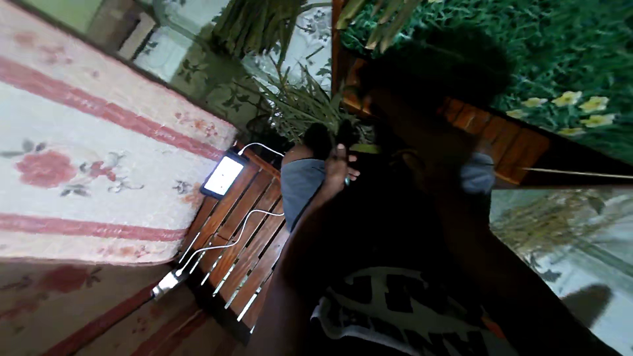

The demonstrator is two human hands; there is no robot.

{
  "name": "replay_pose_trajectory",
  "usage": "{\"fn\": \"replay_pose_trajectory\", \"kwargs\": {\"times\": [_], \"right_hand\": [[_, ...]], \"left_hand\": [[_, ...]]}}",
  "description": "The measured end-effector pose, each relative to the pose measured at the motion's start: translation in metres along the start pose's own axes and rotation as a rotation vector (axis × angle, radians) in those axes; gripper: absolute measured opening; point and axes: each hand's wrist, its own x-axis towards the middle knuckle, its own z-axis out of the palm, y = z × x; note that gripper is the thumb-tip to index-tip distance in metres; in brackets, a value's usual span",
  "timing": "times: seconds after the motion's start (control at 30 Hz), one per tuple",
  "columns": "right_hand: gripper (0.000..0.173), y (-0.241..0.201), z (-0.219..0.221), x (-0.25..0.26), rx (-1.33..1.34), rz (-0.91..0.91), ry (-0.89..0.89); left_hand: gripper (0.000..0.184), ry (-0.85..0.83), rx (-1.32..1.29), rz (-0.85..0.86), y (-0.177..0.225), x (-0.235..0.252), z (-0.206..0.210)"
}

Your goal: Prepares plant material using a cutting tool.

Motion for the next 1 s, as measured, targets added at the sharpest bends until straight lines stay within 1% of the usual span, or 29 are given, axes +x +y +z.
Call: {"fn": "replay_pose_trajectory", "kwargs": {"times": [0.07,0.13,0.17,0.23,0.3,0.4,0.47,0.57,0.63,0.73,0.9,0.97,1.0], "right_hand": [[0.038,0.006,-0.001,0.004,0.043,0.005,0.020],[0.036,0.007,0.001,0.006,0.083,-0.040,0.046],[0.035,0.010,0.003,0.009,0.102,-0.055,0.040],[0.036,0.010,0.008,0.014,0.075,-0.055,0.011],[0.036,0.010,0.014,0.017,0.036,-0.069,-0.007],[0.037,0.008,0.018,0.018,-0.010,-0.078,-0.036],[0.037,0.010,0.019,0.017,-0.022,-0.085,-0.054],[0.037,0.012,0.018,0.015,-0.044,-0.101,-0.045],[0.037,0.010,0.017,0.014,-0.062,-0.094,-0.018],[0.037,0.008,0.015,0.011,-0.043,-0.087,0.068],[0.036,0.015,0.008,0.011,-0.025,-0.089,0.126],[0.035,0.013,0.004,0.007,-0.008,-0.065,0.139],[0.035,0.012,0.003,0.006,-0.008,-0.051,0.145]], "left_hand": [[0.052,0.049,0.025,0.043,-0.005,0.001,-0.001],[0.053,0.005,0.152,0.131,-0.014,0.004,-0.001],[0.054,-0.026,0.272,0.192,-0.018,0.005,0.001],[0.051,-0.103,0.559,0.279,-0.018,0.001,0.004],[0.048,-0.121,0.760,0.342,-0.021,-0.002,0.008],[0.048,-0.107,0.879,0.342,-0.019,-0.004,0.011],[0.048,-0.100,0.935,0.295,-0.014,-0.006,0.014],[0.050,-0.067,0.975,0.248,-0.012,-0.002,0.019],[0.052,-0.040,0.956,0.230,-0.013,0.004,0.021],[0.056,-0.020,0.871,0.136,-0.009,0.017,0.020],[0.057,0.115,0.687,0.037,-0.007,0.036,0.020],[0.060,0.161,0.628,0.026,-0.008,0.043,0.018],[0.060,0.154,0.619,0.044,-0.007,0.041,0.019]]}}
